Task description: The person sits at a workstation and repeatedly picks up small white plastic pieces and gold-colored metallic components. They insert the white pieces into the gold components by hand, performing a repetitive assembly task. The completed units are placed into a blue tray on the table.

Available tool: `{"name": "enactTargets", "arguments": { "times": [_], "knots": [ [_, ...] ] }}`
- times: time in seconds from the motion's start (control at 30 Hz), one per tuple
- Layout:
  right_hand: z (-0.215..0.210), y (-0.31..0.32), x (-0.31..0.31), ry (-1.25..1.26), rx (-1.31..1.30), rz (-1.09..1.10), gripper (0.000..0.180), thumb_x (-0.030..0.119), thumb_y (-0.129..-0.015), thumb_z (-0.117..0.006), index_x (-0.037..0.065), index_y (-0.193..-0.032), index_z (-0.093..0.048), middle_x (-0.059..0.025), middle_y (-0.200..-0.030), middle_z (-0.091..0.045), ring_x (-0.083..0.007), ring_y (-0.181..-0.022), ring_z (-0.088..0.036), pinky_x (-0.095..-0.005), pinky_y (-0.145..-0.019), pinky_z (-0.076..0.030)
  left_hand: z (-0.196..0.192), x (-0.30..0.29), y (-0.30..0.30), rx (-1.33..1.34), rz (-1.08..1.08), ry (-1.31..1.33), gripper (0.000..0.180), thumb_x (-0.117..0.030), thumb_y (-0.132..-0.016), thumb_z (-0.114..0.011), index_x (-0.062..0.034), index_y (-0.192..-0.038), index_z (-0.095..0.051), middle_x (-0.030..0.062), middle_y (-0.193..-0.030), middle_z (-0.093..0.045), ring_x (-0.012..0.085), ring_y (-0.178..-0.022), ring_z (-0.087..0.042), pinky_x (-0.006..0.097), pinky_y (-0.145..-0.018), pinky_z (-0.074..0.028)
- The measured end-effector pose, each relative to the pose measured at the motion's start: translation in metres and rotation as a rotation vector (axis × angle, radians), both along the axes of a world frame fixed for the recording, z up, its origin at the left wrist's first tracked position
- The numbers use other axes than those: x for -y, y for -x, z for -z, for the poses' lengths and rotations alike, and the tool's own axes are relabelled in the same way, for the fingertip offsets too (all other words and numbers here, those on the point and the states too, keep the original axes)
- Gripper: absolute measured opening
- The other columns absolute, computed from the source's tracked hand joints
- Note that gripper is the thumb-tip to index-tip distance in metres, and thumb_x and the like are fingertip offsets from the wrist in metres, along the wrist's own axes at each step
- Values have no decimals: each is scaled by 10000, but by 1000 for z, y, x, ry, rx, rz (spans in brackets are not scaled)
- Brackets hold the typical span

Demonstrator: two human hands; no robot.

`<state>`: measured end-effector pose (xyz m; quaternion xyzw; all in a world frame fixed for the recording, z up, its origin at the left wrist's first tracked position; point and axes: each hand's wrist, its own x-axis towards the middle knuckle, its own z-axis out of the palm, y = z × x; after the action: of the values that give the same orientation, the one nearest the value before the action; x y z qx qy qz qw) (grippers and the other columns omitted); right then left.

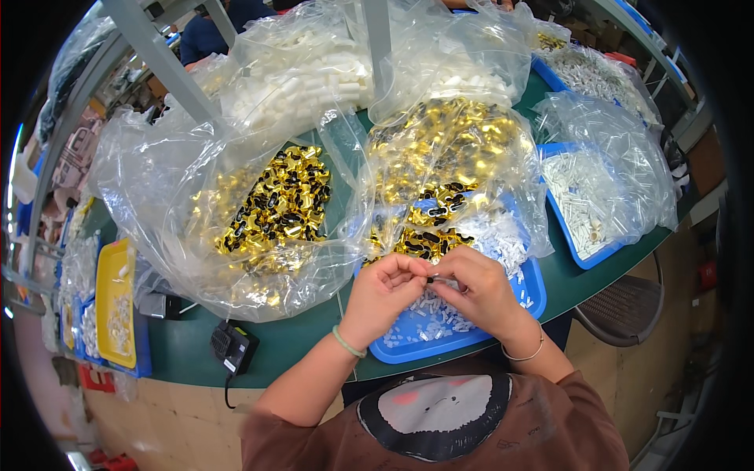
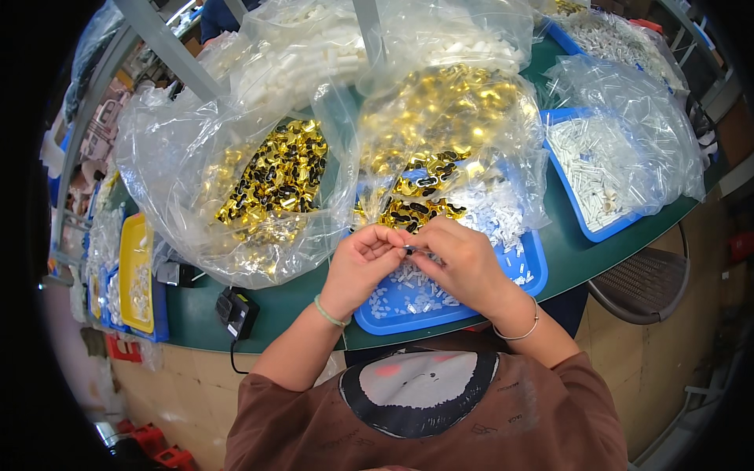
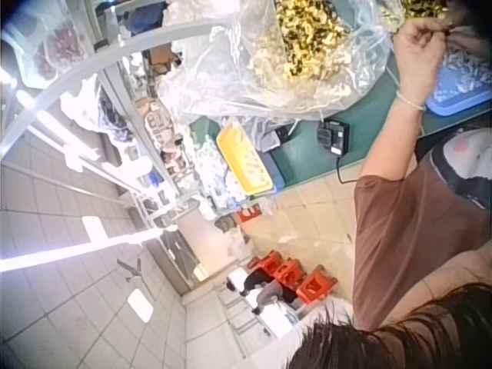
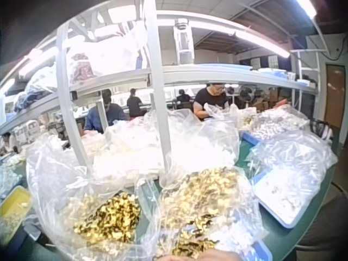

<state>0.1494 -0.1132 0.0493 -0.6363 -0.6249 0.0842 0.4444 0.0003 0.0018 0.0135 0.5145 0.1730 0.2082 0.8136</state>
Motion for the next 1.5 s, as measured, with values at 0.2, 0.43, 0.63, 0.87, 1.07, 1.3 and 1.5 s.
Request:
{"name": "enactTargets", "arguments": {
  "times": [0.2,0.43,0.63,0.87,1.07,1.3,1.5],
  "knots": [
    [2,2,-1,-86,26,-3,241,13,-710,-777,61,-909,-649,-82,-823,-606,-250,-687,-625,-327,-580,-505,-6,-5,1,34,39,96,120,77,-879,-567,-19,-938,-608,110,-1128,-644,135,-1026,-615,273,-929,-489],
    [8,3,-1,-60,79,-36,252,1,-693,-793,57,-905,-670,-88,-816,-620,-232,-680,-629,-310,-561,-495,6,-1,0,92,17,56,143,83,-860,-568,9,-980,-595,92,-1088,-640,120,-995,-613,259,-902,-493],
    [7,3,-2,-68,56,-34,242,12,-687,-797,54,-875,-650,-81,-795,-614,-218,-651,-614,-304,-541,-481,5,4,-1,23,-38,-22,172,58,-870,-581,14,-1036,-598,73,-1049,-654,114,-953,-627,246,-866,-504],
    [3,2,1,-7,-76,88,242,24,-697,-793,41,-869,-623,-64,-788,-620,-159,-570,-522,-278,-494,-420,-18,0,3,-22,58,-4,316,62,-880,-554,38,-1194,-575,109,-1128,-648,144,-1038,-623,288,-916,-507],
    [2,1,0,-67,-20,33,250,-2,-707,-775,50,-896,-621,-74,-810,-623,-193,-633,-595,-300,-530,-470,-13,2,2,54,19,-32,292,46,-895,-558,36,-1186,-580,113,-1142,-650,149,-1092,-605,287,-940,-494],
    [13,1,-3,-152,127,-46,280,-31,-686,-778,66,-911,-644,-79,-862,-661,-178,-629,-599,-267,-519,-466,0,-5,2,6,112,101,301,-10,-941,-543,30,-1238,-572,111,-1184,-638,135,-1074,-609,276,-950,-483],
    [3,3,1,-110,52,11,288,-15,-694,-769,82,-925,-626,-88,-825,-634,-255,-702,-645,-321,-584,-520,-15,-5,2,51,123,313,319,-42,-951,-558,18,-1264,-577,125,-1190,-647,156,-1080,-628,290,-959,-499]
  ]
}}
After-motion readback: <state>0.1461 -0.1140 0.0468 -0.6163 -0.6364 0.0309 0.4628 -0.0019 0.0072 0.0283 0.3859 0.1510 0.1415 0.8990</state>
